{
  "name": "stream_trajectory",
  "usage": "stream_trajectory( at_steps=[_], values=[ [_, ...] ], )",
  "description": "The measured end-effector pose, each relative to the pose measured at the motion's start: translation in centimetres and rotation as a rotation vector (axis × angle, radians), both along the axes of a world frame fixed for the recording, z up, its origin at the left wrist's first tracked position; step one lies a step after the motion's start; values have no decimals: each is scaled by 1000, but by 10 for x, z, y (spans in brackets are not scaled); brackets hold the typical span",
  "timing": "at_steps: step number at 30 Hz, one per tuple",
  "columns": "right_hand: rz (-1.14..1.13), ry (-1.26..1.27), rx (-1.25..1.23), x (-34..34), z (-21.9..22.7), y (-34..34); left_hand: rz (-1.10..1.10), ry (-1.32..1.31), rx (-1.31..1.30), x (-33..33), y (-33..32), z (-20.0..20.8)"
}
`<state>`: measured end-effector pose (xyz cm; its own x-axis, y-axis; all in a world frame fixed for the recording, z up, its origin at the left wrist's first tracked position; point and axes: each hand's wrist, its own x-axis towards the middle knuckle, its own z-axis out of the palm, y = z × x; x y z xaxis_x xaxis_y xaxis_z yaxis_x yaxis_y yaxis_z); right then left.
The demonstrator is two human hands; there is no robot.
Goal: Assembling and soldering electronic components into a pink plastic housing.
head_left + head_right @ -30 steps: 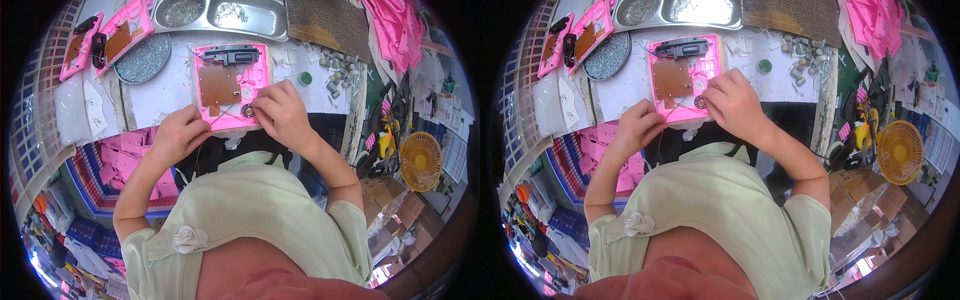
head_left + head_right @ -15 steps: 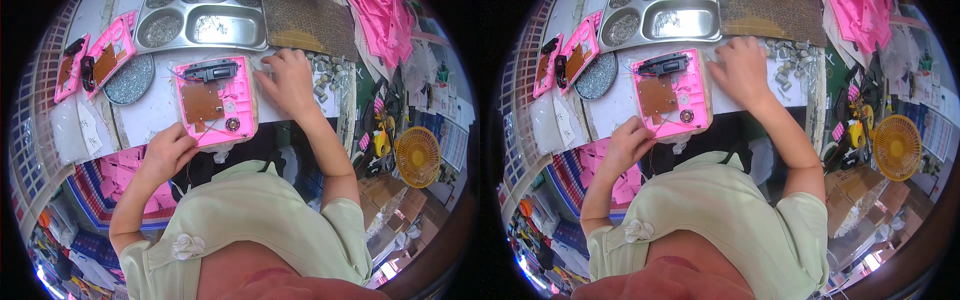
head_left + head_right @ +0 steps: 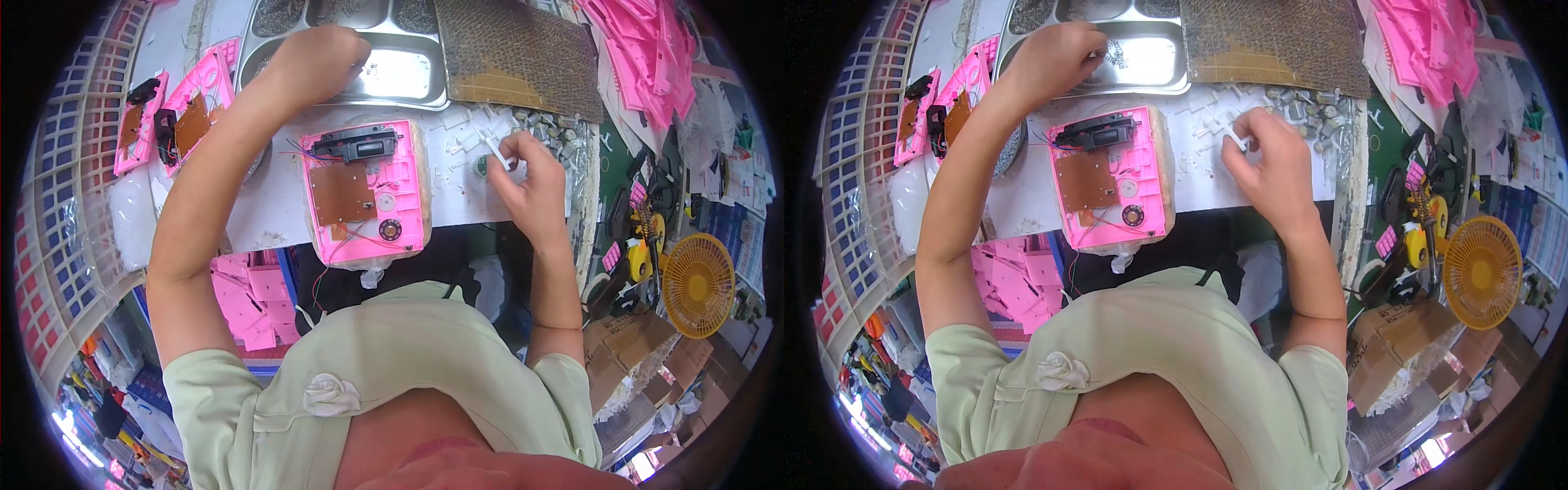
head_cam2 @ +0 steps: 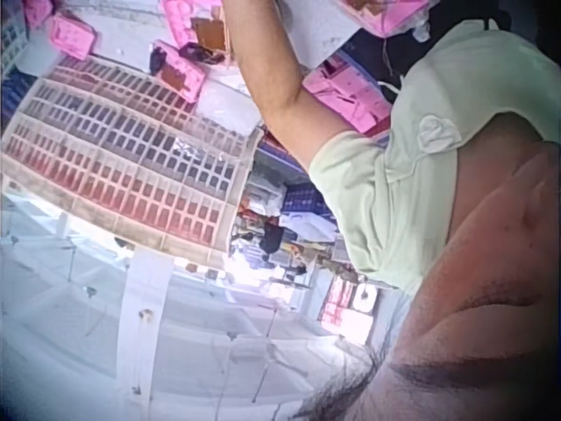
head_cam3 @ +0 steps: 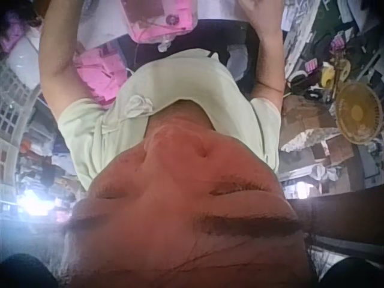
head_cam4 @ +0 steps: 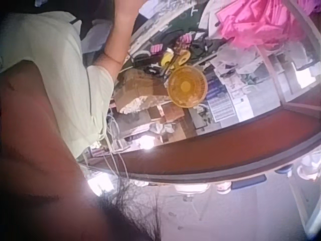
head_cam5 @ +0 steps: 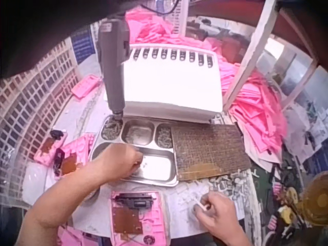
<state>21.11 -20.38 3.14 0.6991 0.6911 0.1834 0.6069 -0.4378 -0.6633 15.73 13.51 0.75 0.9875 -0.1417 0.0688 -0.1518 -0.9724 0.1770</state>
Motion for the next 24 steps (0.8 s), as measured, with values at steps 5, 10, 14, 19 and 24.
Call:
stream_trajectory(
  at_steps=[5, 10, 14, 19, 24],
  values=[
    [32, 66, 36, -3, -7, 2, -27, -69, 85, 9, -8, -24],
    [-23, 340, 124, -6, 1, -2, 188, -75, -211, -6, -24, 13],
    [40, 419, 266, -11, -4, 0, 342, -59, -664, -33, -34, 30],
    [221, 529, 420, -36, 16, 19, 553, 191, -1781, -104, -78, 45],
    [397, 167, 385, -53, 23, 31, 588, 167, -2144, -151, -107, 24]
  ],
)
